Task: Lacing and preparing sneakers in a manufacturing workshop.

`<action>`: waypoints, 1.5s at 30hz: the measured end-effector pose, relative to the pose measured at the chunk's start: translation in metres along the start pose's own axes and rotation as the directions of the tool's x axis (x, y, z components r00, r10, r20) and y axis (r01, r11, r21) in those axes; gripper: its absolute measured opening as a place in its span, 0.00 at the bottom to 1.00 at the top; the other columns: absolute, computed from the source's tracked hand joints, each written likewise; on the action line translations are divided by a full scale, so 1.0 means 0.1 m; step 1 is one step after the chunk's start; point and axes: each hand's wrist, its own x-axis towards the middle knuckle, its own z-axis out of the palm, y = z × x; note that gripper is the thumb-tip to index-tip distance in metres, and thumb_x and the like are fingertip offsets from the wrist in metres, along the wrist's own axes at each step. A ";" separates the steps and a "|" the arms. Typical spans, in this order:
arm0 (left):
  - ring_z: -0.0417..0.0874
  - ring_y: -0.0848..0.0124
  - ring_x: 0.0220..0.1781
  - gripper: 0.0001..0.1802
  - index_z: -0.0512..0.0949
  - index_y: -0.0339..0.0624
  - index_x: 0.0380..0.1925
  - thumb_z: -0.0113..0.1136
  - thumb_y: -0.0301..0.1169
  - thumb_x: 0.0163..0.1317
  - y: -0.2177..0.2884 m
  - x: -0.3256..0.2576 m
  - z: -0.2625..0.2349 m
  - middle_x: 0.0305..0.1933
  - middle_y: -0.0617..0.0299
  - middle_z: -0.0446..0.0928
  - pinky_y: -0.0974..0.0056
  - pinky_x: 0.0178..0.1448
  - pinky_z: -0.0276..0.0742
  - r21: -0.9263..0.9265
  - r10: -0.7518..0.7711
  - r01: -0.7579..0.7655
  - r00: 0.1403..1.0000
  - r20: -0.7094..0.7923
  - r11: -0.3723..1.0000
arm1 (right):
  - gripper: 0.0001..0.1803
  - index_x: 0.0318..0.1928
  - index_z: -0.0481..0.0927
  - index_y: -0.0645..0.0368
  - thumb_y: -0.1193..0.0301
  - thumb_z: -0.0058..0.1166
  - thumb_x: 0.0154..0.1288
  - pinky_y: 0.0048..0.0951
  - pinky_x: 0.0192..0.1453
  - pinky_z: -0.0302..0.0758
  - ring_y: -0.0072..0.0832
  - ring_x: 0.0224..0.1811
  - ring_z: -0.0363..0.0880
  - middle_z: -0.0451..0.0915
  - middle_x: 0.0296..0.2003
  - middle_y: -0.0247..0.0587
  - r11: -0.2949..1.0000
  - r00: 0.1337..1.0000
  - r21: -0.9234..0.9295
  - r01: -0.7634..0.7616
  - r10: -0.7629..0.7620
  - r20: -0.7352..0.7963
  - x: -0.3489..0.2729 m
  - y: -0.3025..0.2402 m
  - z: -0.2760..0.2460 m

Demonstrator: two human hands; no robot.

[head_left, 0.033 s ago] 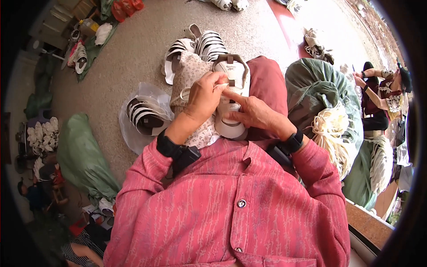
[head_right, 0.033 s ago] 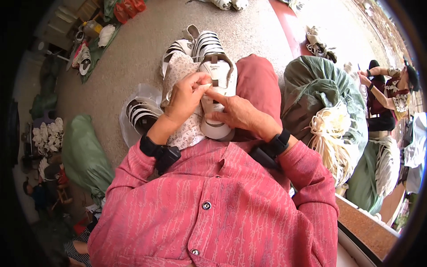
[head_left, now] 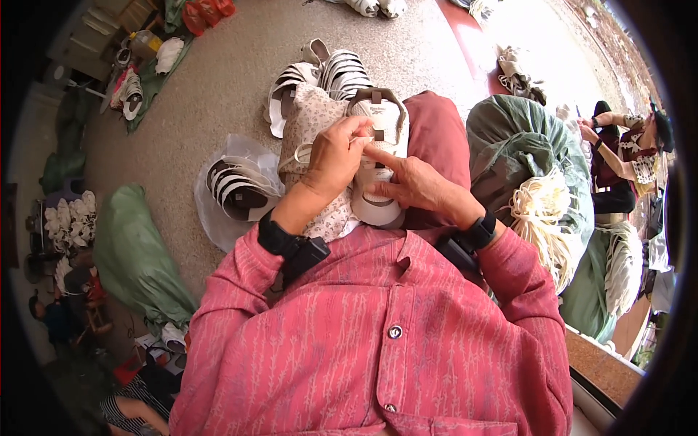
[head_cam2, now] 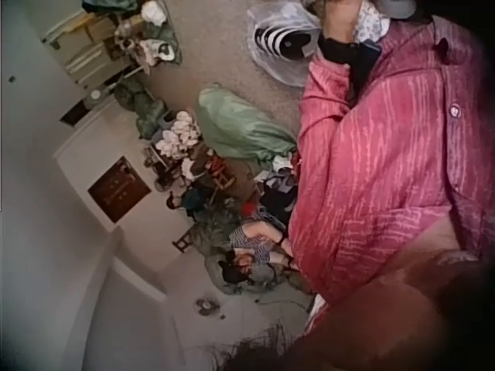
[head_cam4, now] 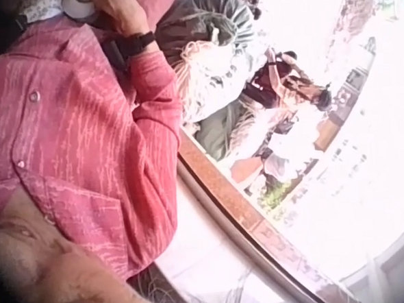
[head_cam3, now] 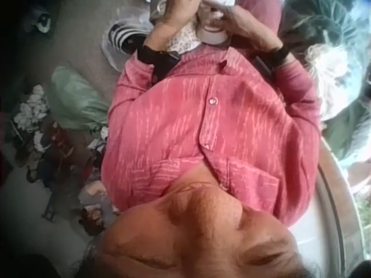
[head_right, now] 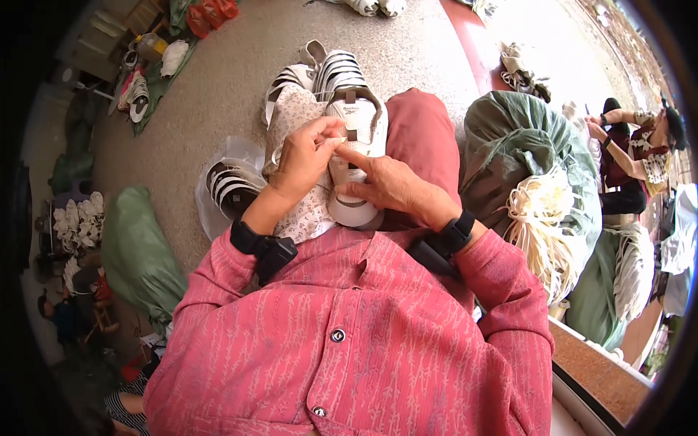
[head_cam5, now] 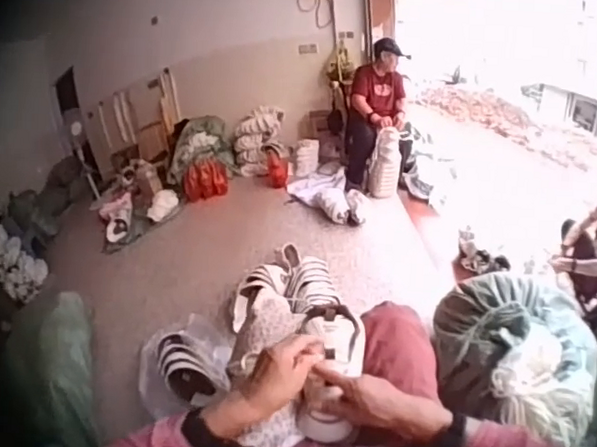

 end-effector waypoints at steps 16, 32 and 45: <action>0.77 0.65 0.33 0.10 0.77 0.41 0.36 0.63 0.29 0.53 0.08 0.03 -0.06 0.36 0.57 0.74 0.63 0.37 0.74 0.229 -0.013 0.017 1.000 -0.022 0.973 | 0.39 0.69 0.55 0.46 0.58 0.59 0.61 0.46 0.34 0.71 0.54 0.29 0.78 0.76 0.24 0.62 0.999 0.999 -0.028 0.042 -0.043 -0.027 0.00 0.07 0.05; 0.81 0.48 0.35 0.12 0.77 0.44 0.29 0.57 0.40 0.55 0.29 0.25 -0.20 0.29 0.51 0.81 0.50 0.40 0.74 0.570 -0.192 0.058 0.965 0.177 0.819 | 0.38 0.70 0.54 0.47 0.59 0.57 0.63 0.47 0.35 0.71 0.55 0.30 0.78 0.76 0.25 0.64 0.995 0.997 -0.066 0.077 -0.078 -0.015 -0.01 0.05 0.02; 0.77 0.80 0.28 0.08 0.80 0.34 0.33 0.58 0.27 0.56 -0.02 0.16 -0.02 0.27 0.63 0.81 0.71 0.32 0.72 0.034 -0.288 0.286 0.947 0.140 0.958 | 0.24 0.60 0.70 0.54 0.64 0.56 0.64 0.38 0.31 0.74 0.41 0.23 0.77 0.76 0.22 0.53 0.995 0.991 0.062 0.076 -0.069 -0.112 -0.10 0.17 -0.03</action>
